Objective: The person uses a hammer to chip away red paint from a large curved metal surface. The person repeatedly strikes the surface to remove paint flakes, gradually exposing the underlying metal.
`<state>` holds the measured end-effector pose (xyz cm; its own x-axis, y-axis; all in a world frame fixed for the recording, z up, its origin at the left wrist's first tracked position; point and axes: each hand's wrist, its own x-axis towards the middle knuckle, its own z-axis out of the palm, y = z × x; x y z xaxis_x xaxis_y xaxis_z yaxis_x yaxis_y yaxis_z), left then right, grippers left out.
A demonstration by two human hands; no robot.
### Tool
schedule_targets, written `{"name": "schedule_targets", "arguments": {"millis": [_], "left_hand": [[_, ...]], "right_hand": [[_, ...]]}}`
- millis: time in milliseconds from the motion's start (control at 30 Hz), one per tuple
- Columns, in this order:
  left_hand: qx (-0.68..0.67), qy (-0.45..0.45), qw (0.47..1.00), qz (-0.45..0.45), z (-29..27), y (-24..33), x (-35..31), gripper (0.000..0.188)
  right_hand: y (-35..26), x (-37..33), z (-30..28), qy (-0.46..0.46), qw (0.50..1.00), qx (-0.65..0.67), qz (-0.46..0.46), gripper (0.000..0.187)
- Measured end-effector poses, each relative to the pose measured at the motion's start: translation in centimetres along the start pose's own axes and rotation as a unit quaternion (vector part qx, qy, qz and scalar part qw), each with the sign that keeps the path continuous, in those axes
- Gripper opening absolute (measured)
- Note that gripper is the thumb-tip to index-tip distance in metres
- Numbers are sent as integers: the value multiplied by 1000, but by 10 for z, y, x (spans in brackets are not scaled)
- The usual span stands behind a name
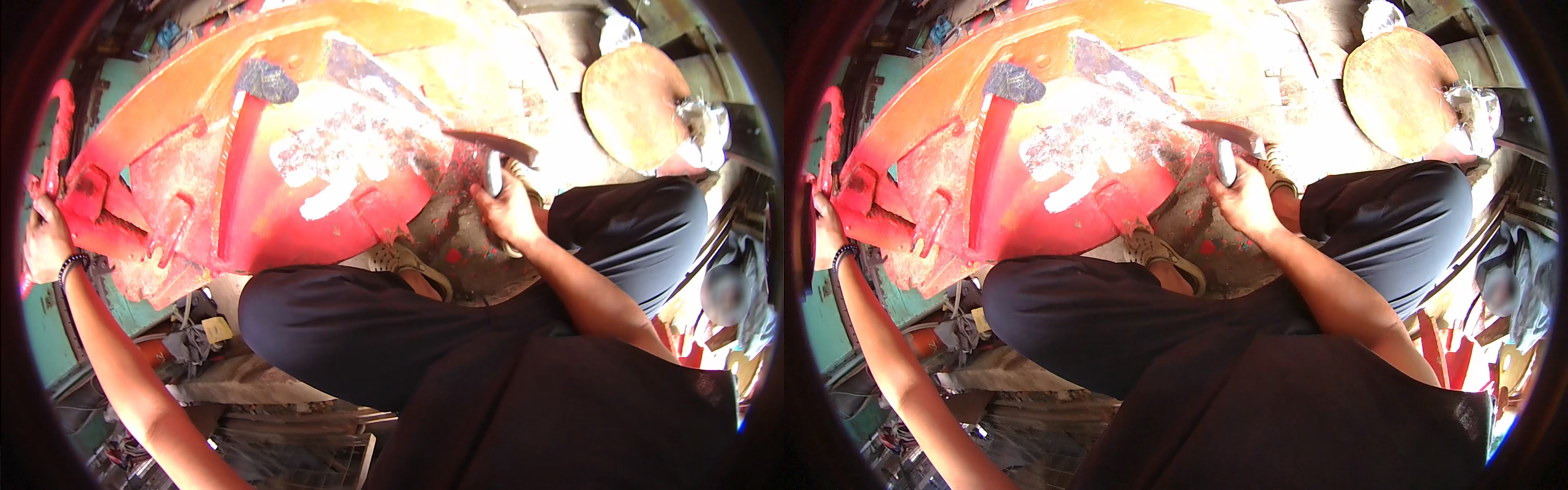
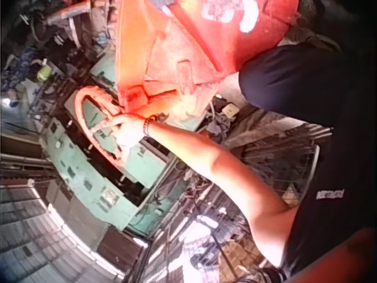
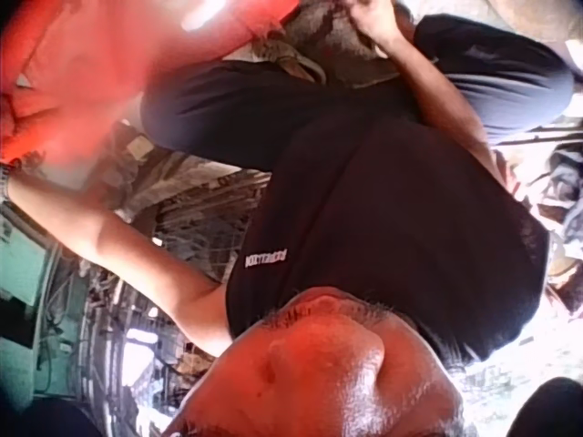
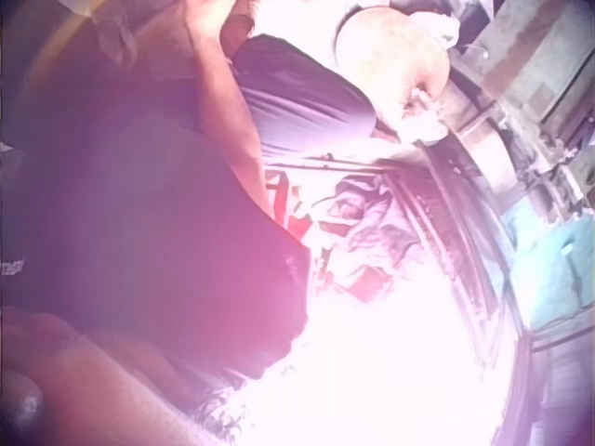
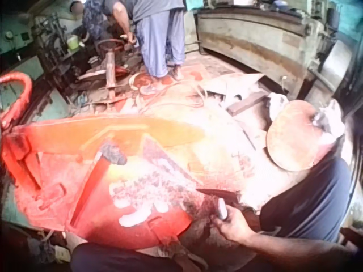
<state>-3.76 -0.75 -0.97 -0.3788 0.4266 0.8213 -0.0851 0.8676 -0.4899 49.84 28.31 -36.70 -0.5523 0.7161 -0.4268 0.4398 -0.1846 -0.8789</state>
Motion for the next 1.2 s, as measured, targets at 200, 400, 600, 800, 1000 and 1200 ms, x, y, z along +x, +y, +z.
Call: {"name": "schedule_targets", "arguments": {"millis": [200, 400, 600, 800, 1000, 1200], "left_hand": [[4, -34, 999, -12, 4, -6, 1, 61], [3, -33, 999, -16, 7, -3, 2, 60], [20, -54, 998, -20, -4, -7, -10, 61], [18, -25, 1000, -1, -7, 2, 2, 62], [7, -44, 999, -18, -4, -1, -1, 61], [6, -82, 996, -17, -3, -4, 10, 62]], "right_hand": [[-5, 3, -4, -27, 994, -19, 102, 27], [-8, 5, -2, -17, 995, 73, 63, 21], [-14, 4, -5, -5, 996, 72, 49, 21], [-5, 3, -2, -78, 990, -28, 111, 28], [-3, 5, -3, -19, 996, 84, 2, 18], [-11, 6, -4, -69, 994, -7, 90, 16]]}}
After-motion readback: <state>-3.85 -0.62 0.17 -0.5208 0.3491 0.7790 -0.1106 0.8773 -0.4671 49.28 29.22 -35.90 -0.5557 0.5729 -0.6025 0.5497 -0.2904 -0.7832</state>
